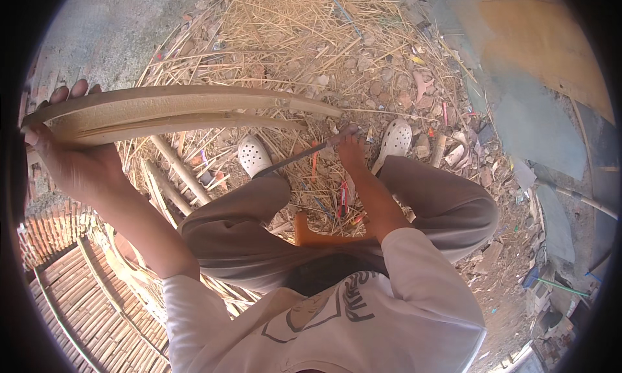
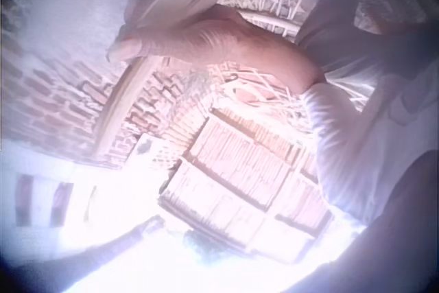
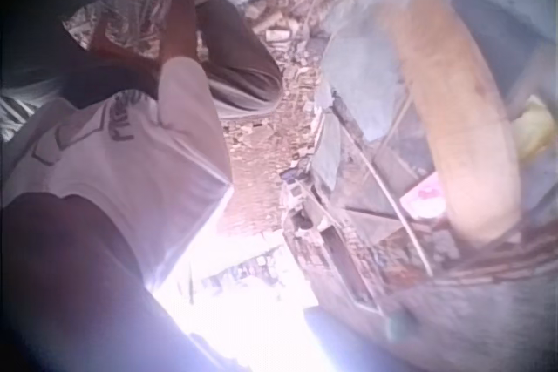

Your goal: The person sits on the ground and uses a large knife to split bamboo poles into thin strips. They hold the bamboo vertically and strike it with a wooden stick to drive the blade through the material, repeating the process for multiple pieces.

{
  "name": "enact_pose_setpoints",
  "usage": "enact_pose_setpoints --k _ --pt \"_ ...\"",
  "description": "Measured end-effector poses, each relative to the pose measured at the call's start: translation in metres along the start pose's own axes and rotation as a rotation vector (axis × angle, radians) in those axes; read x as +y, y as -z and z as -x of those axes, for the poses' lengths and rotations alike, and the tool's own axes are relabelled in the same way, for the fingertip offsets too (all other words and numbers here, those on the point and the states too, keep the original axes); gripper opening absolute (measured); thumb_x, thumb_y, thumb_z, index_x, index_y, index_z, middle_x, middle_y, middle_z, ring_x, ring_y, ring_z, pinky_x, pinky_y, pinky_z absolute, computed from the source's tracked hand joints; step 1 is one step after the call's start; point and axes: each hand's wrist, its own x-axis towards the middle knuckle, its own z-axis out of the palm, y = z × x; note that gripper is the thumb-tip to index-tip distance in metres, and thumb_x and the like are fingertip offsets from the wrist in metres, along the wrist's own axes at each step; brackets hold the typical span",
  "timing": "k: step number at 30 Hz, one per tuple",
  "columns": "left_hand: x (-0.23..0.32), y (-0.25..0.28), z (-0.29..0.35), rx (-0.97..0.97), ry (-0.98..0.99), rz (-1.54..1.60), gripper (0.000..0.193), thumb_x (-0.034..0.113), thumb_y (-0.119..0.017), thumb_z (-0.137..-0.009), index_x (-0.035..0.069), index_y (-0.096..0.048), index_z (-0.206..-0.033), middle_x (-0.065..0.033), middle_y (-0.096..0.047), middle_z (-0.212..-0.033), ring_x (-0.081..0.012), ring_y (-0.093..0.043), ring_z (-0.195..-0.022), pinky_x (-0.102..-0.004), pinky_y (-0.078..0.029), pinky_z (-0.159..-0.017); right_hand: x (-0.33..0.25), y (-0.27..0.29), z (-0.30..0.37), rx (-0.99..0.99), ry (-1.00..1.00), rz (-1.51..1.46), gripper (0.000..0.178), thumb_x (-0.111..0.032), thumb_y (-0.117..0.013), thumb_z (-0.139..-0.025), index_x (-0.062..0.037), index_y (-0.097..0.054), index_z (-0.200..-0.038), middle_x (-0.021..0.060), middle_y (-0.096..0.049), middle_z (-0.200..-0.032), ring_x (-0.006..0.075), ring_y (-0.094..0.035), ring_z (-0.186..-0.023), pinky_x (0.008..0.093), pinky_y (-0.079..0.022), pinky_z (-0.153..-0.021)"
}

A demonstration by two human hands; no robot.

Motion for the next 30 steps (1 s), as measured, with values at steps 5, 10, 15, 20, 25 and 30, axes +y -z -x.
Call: enact_pose_setpoints --k 5,10,15,20,25,30 --pt "0.004 0.007 -0.007 -0.035 0.044 0.029 0.042 0.043 -0.064 -0.093 0.004 -0.054 -0.108 -0.0147 -0.062 -0.102 -0.0321 -0.063 -0.096 -0.0476 -0.05 -0.087 0.023 0.01 -0.019 0.115 0.13 -0.007 0.044 -0.003 -0.063 -0.085 -0.0088 -0.053 -0.127 0.0146 -0.047 -0.127 0.0335 -0.042 -0.124 0.0525 -0.029 -0.106" --pt "-0.001 -0.005 -0.021 0.013 0.008 0.068 0.036 0.031 -0.071 -0.091 -0.002 -0.058 -0.098 -0.0167 -0.066 -0.086 -0.0297 -0.07 -0.077 -0.0372 -0.058 -0.068 0.018 0.018 -0.027 0.067 0.28 0.137 0.053 -0.005 -0.066 -0.083 -0.0139 -0.053 -0.134 0.0159 -0.047 -0.132 0.0349 -0.037 -0.131 0.0527 -0.026 -0.111" --pt "-0.013 -0.033 -0.045 -0.007 0.038 -0.023 0.037 0.032 -0.071 -0.091 0.0 -0.056 -0.1 -0.0156 -0.065 -0.09 -0.0281 -0.069 -0.083 -0.0397 -0.061 -0.065 -0.012 0.053 -0.034 -0.211 0.237 0.175 0.065 -0.017 -0.078 -0.074 -0.0137 -0.054 -0.134 0.0193 -0.047 -0.134 0.0347 -0.04 -0.13 0.0525 -0.037 -0.106" --pt "-0.041 -0.066 -0.097 -0.153 -0.001 -0.175 0.045 0.041 -0.066 -0.093 -0.002 -0.057 -0.104 -0.0118 -0.066 -0.089 -0.0219 -0.066 -0.084 -0.0375 -0.057 -0.072 0.001 0.056 -0.007 -0.266 0.484 0.211 0.046 -0.022 -0.077 -0.066 -0.0105 -0.067 -0.109 0.0162 -0.068 -0.095 0.0348 -0.066 -0.094 0.0469 -0.055 -0.082" --pt "-0.034 -0.088 -0.101 -0.204 0.133 -0.349 0.051 0.05 -0.05 -0.1 0.0 -0.056 -0.107 -0.0075 -0.062 -0.089 -0.0147 -0.06 -0.083 -0.0335 -0.051 -0.074 0.012 0.072 0.045 -0.317 0.249 -0.097 0.03 -0.02 -0.072 -0.069 -0.0074 -0.071 -0.096 0.0167 -0.069 -0.098 0.0339 -0.068 -0.094 0.0457 -0.055 -0.08" --pt "-0.012 -0.065 -0.074 -0.171 0.015 -0.132 0.051 0.05 -0.039 -0.103 0.001 -0.052 -0.109 -0.0056 -0.058 -0.081 -0.0128 -0.059 -0.076 -0.0293 -0.052 -0.067 0.024 0.131 0.115 -0.209 0.159 -0.322 0.034 -0.021 -0.073 -0.068 -0.007 -0.07 -0.1 0.0179 -0.069 -0.1 0.0363 -0.067 -0.095 0.0455 -0.054 -0.08"
